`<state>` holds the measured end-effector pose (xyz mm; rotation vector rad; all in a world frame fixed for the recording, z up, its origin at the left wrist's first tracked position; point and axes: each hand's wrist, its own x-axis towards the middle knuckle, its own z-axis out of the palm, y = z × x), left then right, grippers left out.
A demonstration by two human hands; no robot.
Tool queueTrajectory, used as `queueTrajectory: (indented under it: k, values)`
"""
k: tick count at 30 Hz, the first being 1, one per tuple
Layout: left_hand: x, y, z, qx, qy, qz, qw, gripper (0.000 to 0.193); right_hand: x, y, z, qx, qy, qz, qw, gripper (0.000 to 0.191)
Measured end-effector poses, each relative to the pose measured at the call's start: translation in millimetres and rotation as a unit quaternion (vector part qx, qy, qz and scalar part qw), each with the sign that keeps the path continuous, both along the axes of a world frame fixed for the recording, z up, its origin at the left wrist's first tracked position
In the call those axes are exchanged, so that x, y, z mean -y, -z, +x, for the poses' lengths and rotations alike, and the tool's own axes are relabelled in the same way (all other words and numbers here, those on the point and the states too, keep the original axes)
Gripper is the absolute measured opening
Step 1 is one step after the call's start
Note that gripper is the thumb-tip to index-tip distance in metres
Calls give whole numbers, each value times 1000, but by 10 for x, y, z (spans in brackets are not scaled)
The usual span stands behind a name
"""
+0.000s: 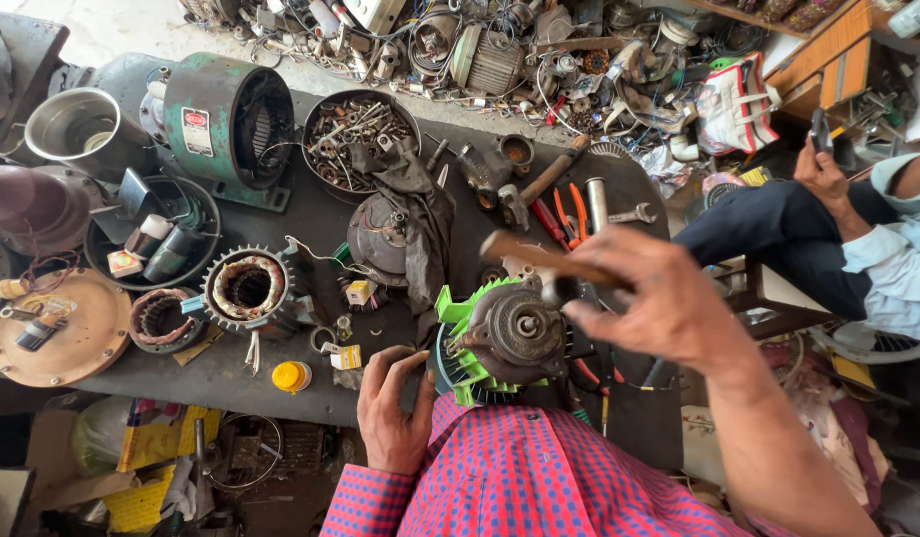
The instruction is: The person uses pliers and a wooden stick to adjust components on a disassembled motor rotor. They then unwrap a small cylindrical part and place it into the rotor, tapping it into position with the stick. The person continues to adjust the part and surrounding components with the stick and their hands.
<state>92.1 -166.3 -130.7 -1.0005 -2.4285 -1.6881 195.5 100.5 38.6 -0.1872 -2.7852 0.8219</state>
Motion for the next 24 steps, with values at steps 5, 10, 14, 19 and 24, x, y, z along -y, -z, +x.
queueTrajectory:
  k: [5, 10, 14, 19, 24]
  values:
    - [81, 165, -97, 83, -13, -70, 994, 21, -83, -109, 245, 24, 174, 1, 984, 41]
    - [315, 444, -279, 133, -53, -172, 975, 23, 1, 39, 529, 31, 247, 28, 968, 39]
    - [583, 701, -420, 148, -87, -263, 949, 26, 150, 167, 770, 79, 357, -43, 930, 38]
    - [830, 839, -576, 81, -90, -322, 939, 45, 366, 241, 954, -35, 345, -84, 934, 36]
    - [784, 785, -736, -34, 29, -349, 936, 67, 583, 236, 1060, 31, 441, -51, 895, 39]
